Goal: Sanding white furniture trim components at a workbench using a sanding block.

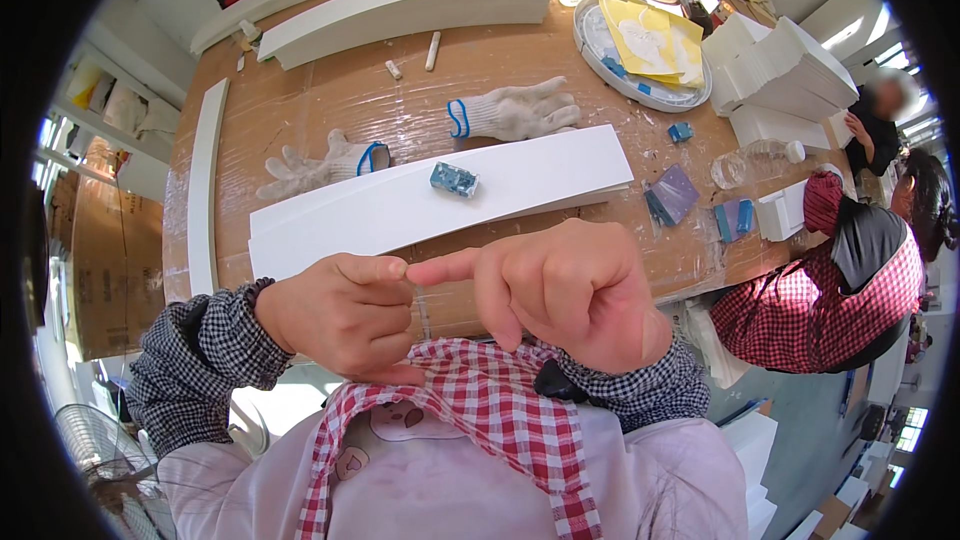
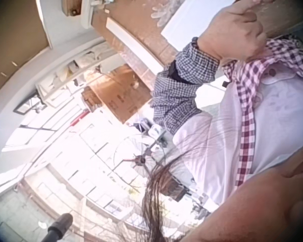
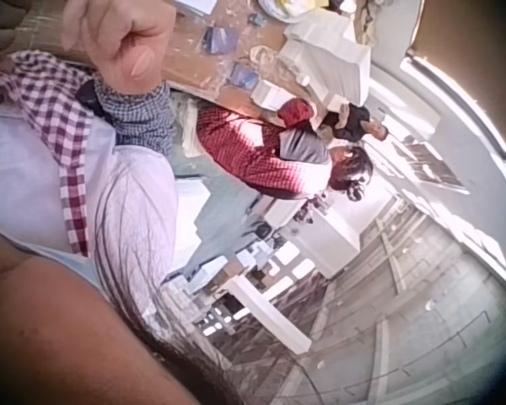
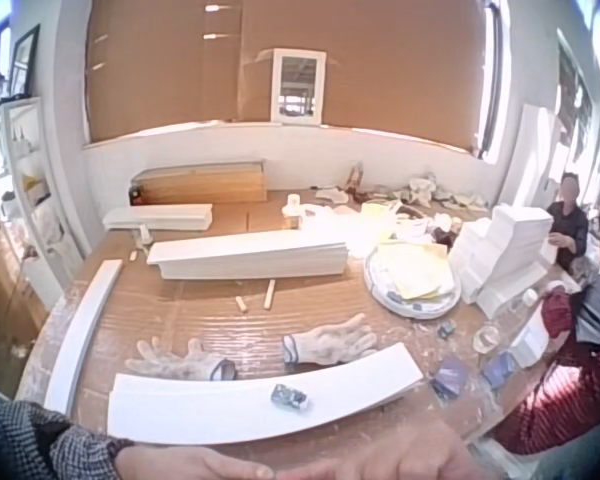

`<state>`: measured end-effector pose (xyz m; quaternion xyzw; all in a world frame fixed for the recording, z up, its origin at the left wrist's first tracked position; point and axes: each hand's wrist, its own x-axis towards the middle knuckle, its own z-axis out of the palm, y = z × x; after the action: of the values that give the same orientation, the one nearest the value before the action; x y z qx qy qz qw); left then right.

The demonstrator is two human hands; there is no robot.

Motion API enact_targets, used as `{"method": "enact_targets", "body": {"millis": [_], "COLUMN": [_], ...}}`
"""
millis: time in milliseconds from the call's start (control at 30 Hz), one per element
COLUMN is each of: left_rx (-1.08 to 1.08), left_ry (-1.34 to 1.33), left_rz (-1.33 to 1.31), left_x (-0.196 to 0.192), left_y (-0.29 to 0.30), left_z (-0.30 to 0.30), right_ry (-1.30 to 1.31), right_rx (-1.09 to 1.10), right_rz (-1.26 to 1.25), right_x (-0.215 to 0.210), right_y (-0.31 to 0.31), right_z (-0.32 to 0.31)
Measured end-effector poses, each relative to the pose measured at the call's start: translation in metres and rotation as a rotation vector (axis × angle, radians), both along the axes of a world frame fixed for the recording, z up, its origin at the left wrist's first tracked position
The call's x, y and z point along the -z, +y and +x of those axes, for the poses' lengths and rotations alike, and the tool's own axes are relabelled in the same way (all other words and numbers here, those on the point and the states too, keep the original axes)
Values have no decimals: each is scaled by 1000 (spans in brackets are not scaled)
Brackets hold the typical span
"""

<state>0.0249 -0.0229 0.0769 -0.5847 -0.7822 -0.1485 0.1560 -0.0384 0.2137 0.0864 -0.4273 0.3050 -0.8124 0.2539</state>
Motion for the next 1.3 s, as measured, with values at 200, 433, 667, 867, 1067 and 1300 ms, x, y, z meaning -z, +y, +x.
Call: {"method": "enact_targets", "body": {"millis": [200,433,667,867,1067,1300], "left_rx": [23,-11,-66,-40,-58,-84], "left_ry": [-180,-187,156,193,241,207], "left_rz": [82,198,-97,24,-40,-32], "left_x": [0,-1,-8,0,4,4], "left_y": [1,1,-5,-2,-2,1], "left_z": [0,1,1,-4,-2,1], "right_ry": [158,-135,-549,-669,-683,-641], "right_rx": [96,-4,-243,-291,-266,-229], "right_rz": [85,-47,-205,-238,-192,-187], "right_x": [-7,6,13,12,10,12], "right_y": [2,-1,-3,-5,-5,-7], "right_z": [3,-4,-8,-5,-1,0]}}
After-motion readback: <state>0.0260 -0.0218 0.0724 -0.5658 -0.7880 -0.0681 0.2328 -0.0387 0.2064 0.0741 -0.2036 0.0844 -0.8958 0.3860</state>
